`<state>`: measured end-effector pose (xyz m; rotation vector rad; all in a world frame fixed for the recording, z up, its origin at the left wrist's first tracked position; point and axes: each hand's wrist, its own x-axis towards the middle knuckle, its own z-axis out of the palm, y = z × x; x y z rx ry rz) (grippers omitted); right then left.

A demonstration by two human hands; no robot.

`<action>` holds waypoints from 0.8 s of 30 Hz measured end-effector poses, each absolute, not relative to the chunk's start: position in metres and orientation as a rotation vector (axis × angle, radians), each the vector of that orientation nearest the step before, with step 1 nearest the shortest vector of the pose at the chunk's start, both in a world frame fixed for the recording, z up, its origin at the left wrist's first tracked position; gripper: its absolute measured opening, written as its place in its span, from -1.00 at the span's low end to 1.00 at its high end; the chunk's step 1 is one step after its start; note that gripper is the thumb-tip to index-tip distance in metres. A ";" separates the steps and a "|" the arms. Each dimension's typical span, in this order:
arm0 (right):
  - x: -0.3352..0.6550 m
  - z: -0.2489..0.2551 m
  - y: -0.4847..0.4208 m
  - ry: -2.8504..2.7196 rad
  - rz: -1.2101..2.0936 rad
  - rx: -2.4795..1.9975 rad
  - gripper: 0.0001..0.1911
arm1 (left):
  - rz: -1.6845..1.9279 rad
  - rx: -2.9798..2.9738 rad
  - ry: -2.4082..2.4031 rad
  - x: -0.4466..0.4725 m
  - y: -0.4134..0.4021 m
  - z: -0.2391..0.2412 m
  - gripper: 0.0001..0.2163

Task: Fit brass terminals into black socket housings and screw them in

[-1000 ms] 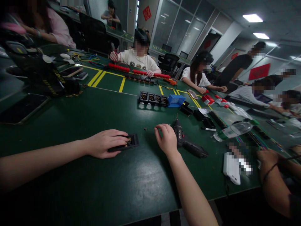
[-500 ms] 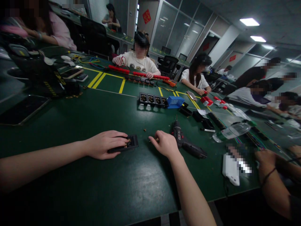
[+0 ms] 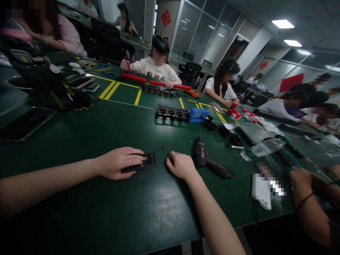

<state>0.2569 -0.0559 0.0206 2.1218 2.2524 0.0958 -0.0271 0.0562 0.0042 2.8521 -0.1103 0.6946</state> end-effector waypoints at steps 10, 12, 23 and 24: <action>0.257 0.013 -0.050 2.482 0.346 2.297 -0.71 | 0.680 2.856 -0.104 -0.027 0.057 0.004 -0.65; 0.260 0.019 -0.054 2.597 0.358 2.320 -0.71 | 0.686 2.862 -0.113 -0.027 0.056 0.004 -0.66; 0.265 0.027 -0.060 2.571 0.070 2.236 -0.65 | 0.651 2.889 -0.104 -0.028 0.057 0.003 -0.69; 0.263 0.027 -0.059 2.510 0.060 2.198 -0.63 | 0.650 2.889 -0.103 -0.028 0.056 0.003 -0.69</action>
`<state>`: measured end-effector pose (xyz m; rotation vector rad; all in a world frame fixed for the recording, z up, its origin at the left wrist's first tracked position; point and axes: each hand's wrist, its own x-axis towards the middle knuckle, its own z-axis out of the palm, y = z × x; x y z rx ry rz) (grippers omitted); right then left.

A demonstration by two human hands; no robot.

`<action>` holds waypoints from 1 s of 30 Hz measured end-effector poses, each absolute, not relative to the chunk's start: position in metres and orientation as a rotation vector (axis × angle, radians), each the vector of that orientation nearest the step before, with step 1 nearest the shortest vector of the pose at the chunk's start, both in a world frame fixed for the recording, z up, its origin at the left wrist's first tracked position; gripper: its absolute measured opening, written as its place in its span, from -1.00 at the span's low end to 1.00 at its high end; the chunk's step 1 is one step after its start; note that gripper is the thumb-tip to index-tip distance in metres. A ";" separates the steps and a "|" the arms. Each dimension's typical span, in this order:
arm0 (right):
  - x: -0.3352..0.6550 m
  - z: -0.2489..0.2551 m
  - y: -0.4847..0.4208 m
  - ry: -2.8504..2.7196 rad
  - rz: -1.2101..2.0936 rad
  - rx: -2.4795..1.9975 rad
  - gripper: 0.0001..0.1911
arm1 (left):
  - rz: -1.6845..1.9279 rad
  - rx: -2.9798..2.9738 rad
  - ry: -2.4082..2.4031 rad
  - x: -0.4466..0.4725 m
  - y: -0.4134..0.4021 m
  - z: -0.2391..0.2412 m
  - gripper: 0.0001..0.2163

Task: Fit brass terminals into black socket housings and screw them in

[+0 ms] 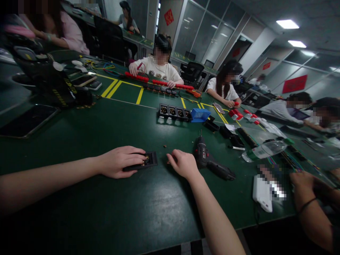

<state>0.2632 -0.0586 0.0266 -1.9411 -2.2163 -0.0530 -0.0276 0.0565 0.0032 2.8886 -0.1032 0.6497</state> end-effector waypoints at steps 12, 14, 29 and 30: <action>0.267 0.018 -0.058 -2.079 -0.024 -1.791 -0.77 | 0.652 2.873 -0.105 -0.028 0.056 0.004 -0.69; 0.271 0.020 -0.061 -1.963 -0.074 -1.672 -0.77 | 0.661 2.862 -0.106 -0.027 0.057 0.004 -0.69; 0.262 0.021 -0.052 -2.173 -0.197 -2.143 -0.52 | 0.673 2.864 -0.105 -0.028 0.056 0.003 -0.68; 0.257 0.018 -0.049 -2.226 -0.208 -2.193 -0.51 | 0.675 2.864 -0.104 -0.028 0.056 0.003 -0.68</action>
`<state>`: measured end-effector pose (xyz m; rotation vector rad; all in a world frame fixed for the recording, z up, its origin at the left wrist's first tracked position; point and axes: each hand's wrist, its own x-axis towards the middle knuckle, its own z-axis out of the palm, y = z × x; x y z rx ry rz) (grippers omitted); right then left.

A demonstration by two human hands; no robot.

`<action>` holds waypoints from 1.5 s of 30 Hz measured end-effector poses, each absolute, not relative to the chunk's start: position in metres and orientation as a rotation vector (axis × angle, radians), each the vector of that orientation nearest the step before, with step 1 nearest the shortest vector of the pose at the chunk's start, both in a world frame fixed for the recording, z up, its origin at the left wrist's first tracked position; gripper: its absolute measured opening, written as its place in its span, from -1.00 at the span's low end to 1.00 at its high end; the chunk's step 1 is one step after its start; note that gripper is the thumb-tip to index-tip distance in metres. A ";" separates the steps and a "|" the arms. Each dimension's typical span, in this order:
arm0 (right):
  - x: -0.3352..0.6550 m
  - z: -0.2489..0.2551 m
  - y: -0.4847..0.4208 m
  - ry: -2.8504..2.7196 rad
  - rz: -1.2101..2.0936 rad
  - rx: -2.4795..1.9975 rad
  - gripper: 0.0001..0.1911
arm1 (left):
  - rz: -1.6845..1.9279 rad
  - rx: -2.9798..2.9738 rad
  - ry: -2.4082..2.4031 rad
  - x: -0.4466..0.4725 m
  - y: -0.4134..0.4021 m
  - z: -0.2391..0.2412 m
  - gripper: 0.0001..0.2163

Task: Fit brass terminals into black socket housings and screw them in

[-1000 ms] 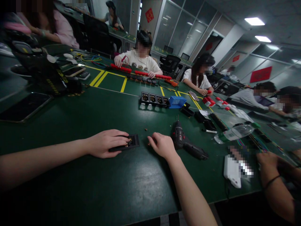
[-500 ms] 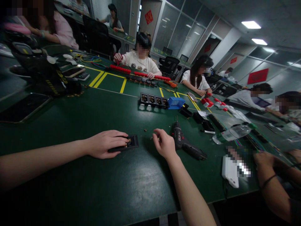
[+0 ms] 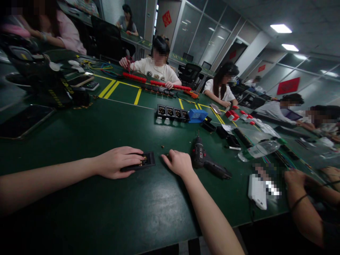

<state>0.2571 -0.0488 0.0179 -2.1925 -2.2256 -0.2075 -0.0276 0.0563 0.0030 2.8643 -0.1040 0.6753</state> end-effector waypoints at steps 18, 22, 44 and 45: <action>0.263 0.002 -0.033 -2.303 -0.249 -1.916 -0.75 | 0.679 2.877 -0.107 -0.028 0.056 0.002 -0.66; 0.270 0.006 -0.035 -2.400 -0.352 -1.859 -0.73 | 0.712 2.851 -0.110 -0.028 0.056 0.002 -0.66; 0.257 0.002 -0.049 -2.126 -0.692 -2.158 -0.35 | 0.702 2.848 -0.095 -0.028 0.057 0.003 -0.63; 0.259 0.001 -0.049 -2.082 -0.695 -2.193 -0.32 | 0.698 2.853 -0.096 -0.028 0.057 0.002 -0.63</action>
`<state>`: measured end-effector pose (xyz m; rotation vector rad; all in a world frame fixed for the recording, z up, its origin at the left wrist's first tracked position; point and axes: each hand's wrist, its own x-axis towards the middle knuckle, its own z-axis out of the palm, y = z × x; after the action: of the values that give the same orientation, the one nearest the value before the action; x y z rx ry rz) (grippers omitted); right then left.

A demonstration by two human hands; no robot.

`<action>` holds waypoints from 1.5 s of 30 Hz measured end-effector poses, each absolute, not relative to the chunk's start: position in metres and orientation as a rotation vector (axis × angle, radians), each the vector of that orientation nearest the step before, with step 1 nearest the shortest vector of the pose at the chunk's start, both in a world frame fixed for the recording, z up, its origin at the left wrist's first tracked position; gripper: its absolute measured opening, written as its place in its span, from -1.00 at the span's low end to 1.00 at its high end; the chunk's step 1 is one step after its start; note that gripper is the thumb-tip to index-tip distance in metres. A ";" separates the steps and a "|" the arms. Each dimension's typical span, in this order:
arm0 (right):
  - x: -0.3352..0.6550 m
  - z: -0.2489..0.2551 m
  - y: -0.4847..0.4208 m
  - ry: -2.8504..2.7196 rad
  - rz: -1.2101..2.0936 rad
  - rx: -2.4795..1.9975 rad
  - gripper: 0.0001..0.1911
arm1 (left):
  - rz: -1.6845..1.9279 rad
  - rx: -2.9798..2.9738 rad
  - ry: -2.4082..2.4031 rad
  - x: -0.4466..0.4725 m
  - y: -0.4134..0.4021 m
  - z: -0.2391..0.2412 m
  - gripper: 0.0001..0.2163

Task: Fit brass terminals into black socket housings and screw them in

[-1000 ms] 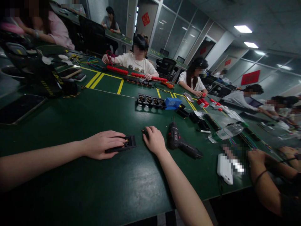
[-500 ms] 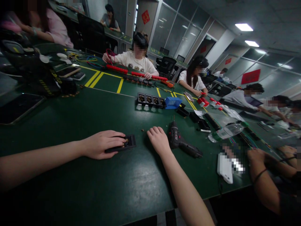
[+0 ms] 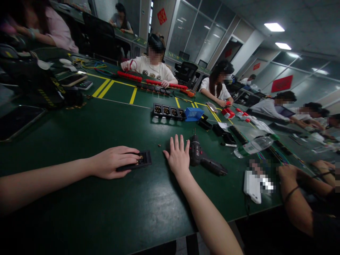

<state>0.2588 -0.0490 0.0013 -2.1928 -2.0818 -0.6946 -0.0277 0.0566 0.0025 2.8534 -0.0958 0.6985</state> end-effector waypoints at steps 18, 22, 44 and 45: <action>0.251 0.016 -0.043 -2.340 -0.495 -1.845 -0.48 | 0.661 2.882 -0.078 -0.027 0.056 0.004 -0.64; 0.248 0.017 -0.045 -2.309 -0.490 -1.919 -0.30 | 0.688 2.875 -0.087 -0.027 0.056 0.004 -0.63; 0.290 -0.012 -0.035 -1.838 0.131 -1.737 -0.83 | 0.657 2.860 -0.080 -0.027 0.056 0.004 -0.65; 0.289 -0.012 -0.035 -1.844 0.114 -1.740 -0.84 | 0.660 2.859 -0.081 -0.027 0.056 0.004 -0.66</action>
<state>0.2894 -0.0346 -0.0120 -1.7404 -1.8437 0.1143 -0.0273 0.0564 0.0040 2.8585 -0.0807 0.6603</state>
